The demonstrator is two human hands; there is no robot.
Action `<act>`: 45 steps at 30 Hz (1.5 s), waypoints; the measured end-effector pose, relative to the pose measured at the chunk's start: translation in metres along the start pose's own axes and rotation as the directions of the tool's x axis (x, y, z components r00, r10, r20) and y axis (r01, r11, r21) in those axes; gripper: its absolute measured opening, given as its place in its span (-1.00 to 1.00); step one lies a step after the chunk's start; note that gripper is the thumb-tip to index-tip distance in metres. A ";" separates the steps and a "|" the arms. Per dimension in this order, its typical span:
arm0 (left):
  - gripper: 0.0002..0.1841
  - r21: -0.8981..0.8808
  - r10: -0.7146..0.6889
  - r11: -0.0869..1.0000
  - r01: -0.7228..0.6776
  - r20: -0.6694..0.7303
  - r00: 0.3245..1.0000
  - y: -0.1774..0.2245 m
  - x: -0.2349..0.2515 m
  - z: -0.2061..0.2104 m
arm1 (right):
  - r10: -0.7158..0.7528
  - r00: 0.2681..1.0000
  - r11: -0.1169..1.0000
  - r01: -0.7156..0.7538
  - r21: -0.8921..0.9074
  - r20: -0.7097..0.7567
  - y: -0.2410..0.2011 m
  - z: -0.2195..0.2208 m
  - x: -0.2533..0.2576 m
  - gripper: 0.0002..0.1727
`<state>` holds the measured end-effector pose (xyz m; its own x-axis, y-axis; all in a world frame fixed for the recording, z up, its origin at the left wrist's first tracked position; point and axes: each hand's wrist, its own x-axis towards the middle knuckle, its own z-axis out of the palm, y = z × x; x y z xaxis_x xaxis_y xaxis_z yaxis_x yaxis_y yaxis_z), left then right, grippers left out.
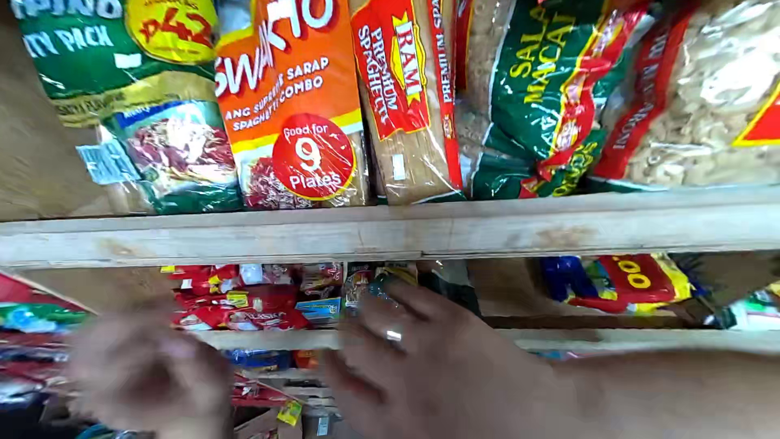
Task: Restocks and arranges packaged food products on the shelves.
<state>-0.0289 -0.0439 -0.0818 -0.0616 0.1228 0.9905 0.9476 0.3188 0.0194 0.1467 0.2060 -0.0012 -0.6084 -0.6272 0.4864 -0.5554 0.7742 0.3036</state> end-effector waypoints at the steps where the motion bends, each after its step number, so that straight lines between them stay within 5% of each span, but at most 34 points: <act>1: -0.87 0.025 0.016 1.000 -0.018 0.072 0.997 0.016 -0.023 0.014 | 0.086 0.994 0.995 -0.088 0.039 0.064 0.002 0.016 -0.029 -0.69; 3: -0.86 0.041 0.038 0.998 -0.046 0.167 0.985 0.036 -0.061 0.050 | 0.314 0.900 0.922 -0.365 0.127 0.302 0.014 0.057 -0.083 -0.29; 5: -0.86 -0.021 0.019 1.000 -0.014 0.236 0.972 0.044 -0.084 0.077 | 0.486 0.651 0.739 -0.663 0.124 0.582 0.020 0.091 -0.119 0.10; 6: -0.87 -0.055 0.016 0.998 -0.001 0.266 0.964 0.046 -0.089 0.086 | 0.545 0.586 0.668 -0.736 0.111 0.599 0.018 0.108 -0.132 0.18; 10: -0.86 -0.175 0.018 0.984 0.041 0.322 0.946 0.060 -0.085 0.105 | 0.668 0.744 0.742 -0.665 0.082 -0.014 0.004 0.175 -0.173 -0.29; 14: -0.81 -0.296 -0.040 0.939 0.177 0.417 0.908 0.085 -0.081 0.118 | 0.633 0.690 0.770 -0.606 0.196 -0.351 0.018 0.174 -0.180 -0.54; 17: -0.77 -0.329 -0.048 0.912 0.244 0.506 0.861 0.102 -0.088 0.124 | 0.693 0.492 0.719 -0.533 0.447 -0.528 0.037 0.149 -0.189 -0.60; 21: -0.65 -0.325 -0.041 0.907 0.268 0.567 0.823 0.117 -0.094 0.127 | 0.821 0.062 0.553 -0.328 0.766 -0.567 0.043 0.100 -0.201 -0.81; 24: -0.47 -0.332 -0.001 0.914 0.232 0.571 0.821 0.120 -0.079 0.131 | 0.835 -0.083 0.524 -0.179 0.832 -0.544 0.037 0.062 -0.209 -0.83; 26: -0.27 -0.337 0.034 0.920 0.199 0.576 0.816 0.124 -0.053 0.135 | 0.831 -0.060 0.545 -0.112 0.831 -0.553 0.029 0.044 -0.209 -0.85; 29: 0.09 -0.329 0.093 0.930 0.162 0.638 0.764 0.145 -0.009 0.142 | 0.797 0.097 0.604 -0.116 0.788 -0.597 0.018 0.020 -0.192 -0.82; 32: -0.07 -0.403 0.062 0.873 0.275 0.651 0.757 0.169 0.012 0.151 | 0.774 0.330 0.618 -0.206 0.759 -0.541 0.021 -0.007 -0.164 -0.79; 35: -0.26 -0.565 -0.092 0.652 0.506 0.603 0.793 0.175 0.004 0.151 | 0.744 0.501 0.618 -0.266 0.739 -0.442 0.031 -0.033 -0.144 -0.71; 37: -0.33 -0.685 -0.175 0.494 0.535 0.524 0.833 0.171 -0.006 0.148 | 0.693 0.572 0.660 -0.261 0.704 -0.438 0.041 -0.044 -0.146 -0.43; 39: -0.40 -0.725 -0.274 0.448 0.523 0.445 0.853 0.162 -0.010 0.142 | 0.685 0.584 0.654 -0.228 0.722 -0.436 0.049 -0.034 -0.155 -0.16; 43: -0.55 -0.760 -0.494 0.430 0.488 0.254 0.832 0.142 -0.007 0.131 | 0.697 0.697 0.347 -0.123 0.930 -0.168 0.030 0.053 -0.154 0.15; 45: -0.59 -0.758 -0.573 0.442 0.480 0.173 0.801 0.133 -0.008 0.124 | 0.687 0.726 0.123 -0.088 0.989 -0.021 0.012 0.092 -0.140 -0.07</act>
<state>0.0590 0.1145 -0.1036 -0.6469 0.0784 0.7585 0.6265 -0.5123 0.5873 0.1733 0.2955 -0.1413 -0.8115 0.0780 0.5791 -0.5754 0.0659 -0.8152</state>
